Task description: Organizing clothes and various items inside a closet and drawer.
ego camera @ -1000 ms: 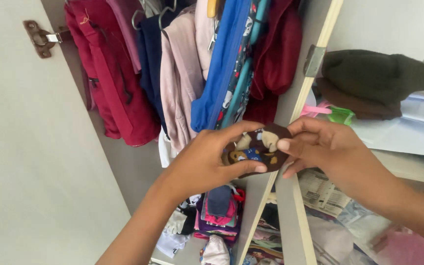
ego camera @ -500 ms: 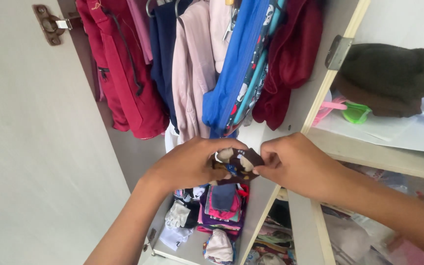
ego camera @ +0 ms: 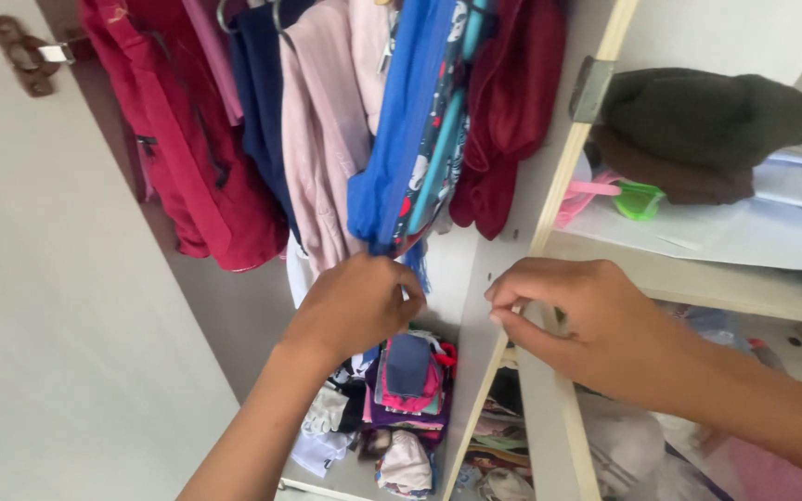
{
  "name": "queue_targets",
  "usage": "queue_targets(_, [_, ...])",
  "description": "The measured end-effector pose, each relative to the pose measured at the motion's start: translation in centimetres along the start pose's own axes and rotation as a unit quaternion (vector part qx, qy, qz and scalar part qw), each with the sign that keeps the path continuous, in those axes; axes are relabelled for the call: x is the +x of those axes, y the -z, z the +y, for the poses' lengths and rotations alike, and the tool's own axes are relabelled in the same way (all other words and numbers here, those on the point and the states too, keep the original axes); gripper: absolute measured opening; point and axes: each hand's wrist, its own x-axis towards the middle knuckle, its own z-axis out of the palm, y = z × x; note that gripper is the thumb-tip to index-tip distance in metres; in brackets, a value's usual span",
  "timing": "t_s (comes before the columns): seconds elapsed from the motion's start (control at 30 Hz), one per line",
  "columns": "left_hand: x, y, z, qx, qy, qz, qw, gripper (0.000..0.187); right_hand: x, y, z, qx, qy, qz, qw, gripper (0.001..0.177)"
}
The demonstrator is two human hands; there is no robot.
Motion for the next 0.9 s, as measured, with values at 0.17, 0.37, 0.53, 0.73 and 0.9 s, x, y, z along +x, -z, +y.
queue_targets(0.17, [1.8, -0.5, 4.7, -0.297, 0.048, -0.102, 0.948, 0.037, -3.8, 3.9, 1.0, -0.009, -0.129, 0.0, 0.992, 0.017])
queue_targets(0.37, [5.0, -1.3, 12.6, -0.402, -0.036, -0.093, 0.91, 0.038, -8.1, 6.9, 1.6, 0.027, -0.264, -0.113, 0.958, 0.018])
queue_targets(0.53, [9.0, -4.5, 16.4, -0.445, -0.161, -0.11, 0.874, 0.036, -11.4, 6.0, 1.1, 0.042, -0.175, -0.138, 0.974, 0.038])
queue_targets(0.73, [13.5, -6.6, 18.8, -0.383, -0.217, -0.124, 0.889, 0.031, -12.5, 4.2, 1.1, 0.052, 0.0, -0.14, 0.989, 0.052])
queue_targets(0.9, [15.9, -8.6, 17.6, -0.361, -0.283, -0.117, 0.881, 0.024, -12.4, 4.1, 2.0, 0.074, -0.059, -0.132, 0.987, 0.046])
